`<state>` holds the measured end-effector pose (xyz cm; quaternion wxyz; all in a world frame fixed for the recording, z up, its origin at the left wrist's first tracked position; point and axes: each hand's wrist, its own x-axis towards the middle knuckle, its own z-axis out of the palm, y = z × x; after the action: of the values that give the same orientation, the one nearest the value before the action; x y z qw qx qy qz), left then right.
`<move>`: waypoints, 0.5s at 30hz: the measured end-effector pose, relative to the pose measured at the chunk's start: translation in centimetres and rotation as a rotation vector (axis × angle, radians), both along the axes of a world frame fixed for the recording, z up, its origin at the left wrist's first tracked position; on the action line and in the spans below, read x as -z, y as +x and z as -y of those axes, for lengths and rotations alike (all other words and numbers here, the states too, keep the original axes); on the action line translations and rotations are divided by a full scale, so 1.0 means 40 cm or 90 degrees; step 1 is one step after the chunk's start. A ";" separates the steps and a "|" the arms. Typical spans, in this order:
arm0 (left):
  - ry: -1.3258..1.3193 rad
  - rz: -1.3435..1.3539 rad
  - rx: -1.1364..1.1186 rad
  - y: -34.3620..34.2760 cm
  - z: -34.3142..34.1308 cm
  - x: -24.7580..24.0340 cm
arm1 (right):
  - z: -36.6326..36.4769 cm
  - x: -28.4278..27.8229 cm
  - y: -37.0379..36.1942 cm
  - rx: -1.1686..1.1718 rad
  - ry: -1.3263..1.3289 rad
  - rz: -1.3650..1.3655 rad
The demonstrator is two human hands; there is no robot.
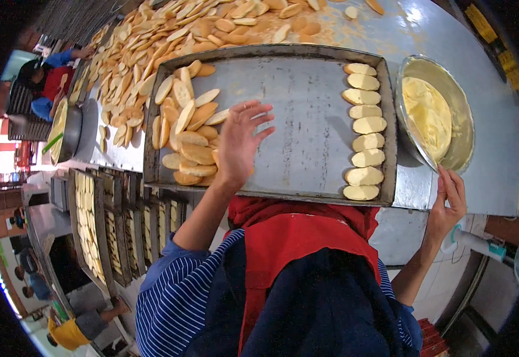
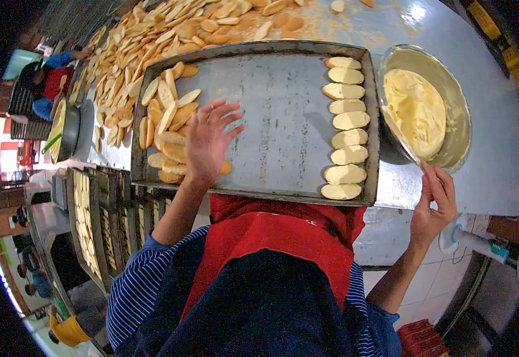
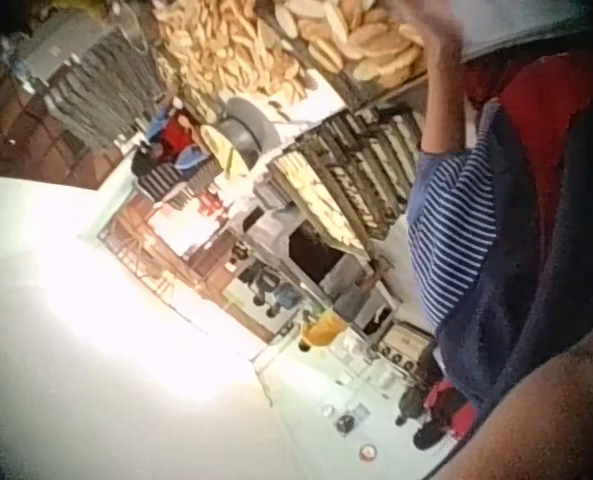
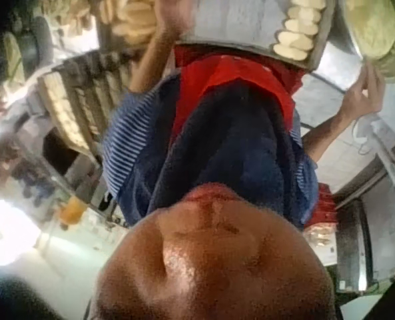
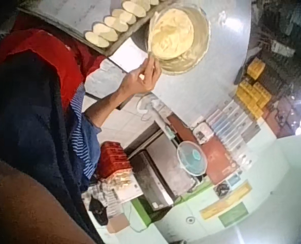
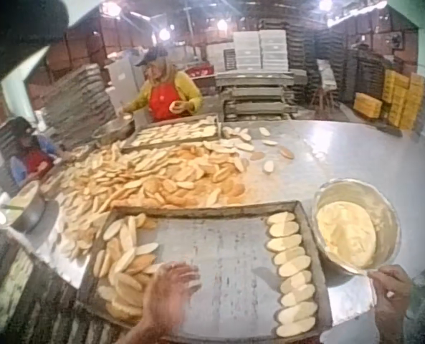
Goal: The person spreads a yellow cream onto small, oval-shaped bread slices using a spatula. They pick up each bread slice from a pile, apply the cream to the cut surface, and place the slice onto a metal tray. The process is repeated continuously throughout the clip.
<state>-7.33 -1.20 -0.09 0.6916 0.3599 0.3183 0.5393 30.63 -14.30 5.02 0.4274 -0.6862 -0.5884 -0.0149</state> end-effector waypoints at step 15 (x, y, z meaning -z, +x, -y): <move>0.353 -1.089 -0.315 -0.339 0.015 0.016 | -0.021 0.013 0.051 0.052 -0.024 -0.013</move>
<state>-20.88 -1.80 -0.72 -0.0232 0.7088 0.6470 0.2799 32.67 -13.46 4.50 0.4195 -0.7176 -0.5557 -0.0142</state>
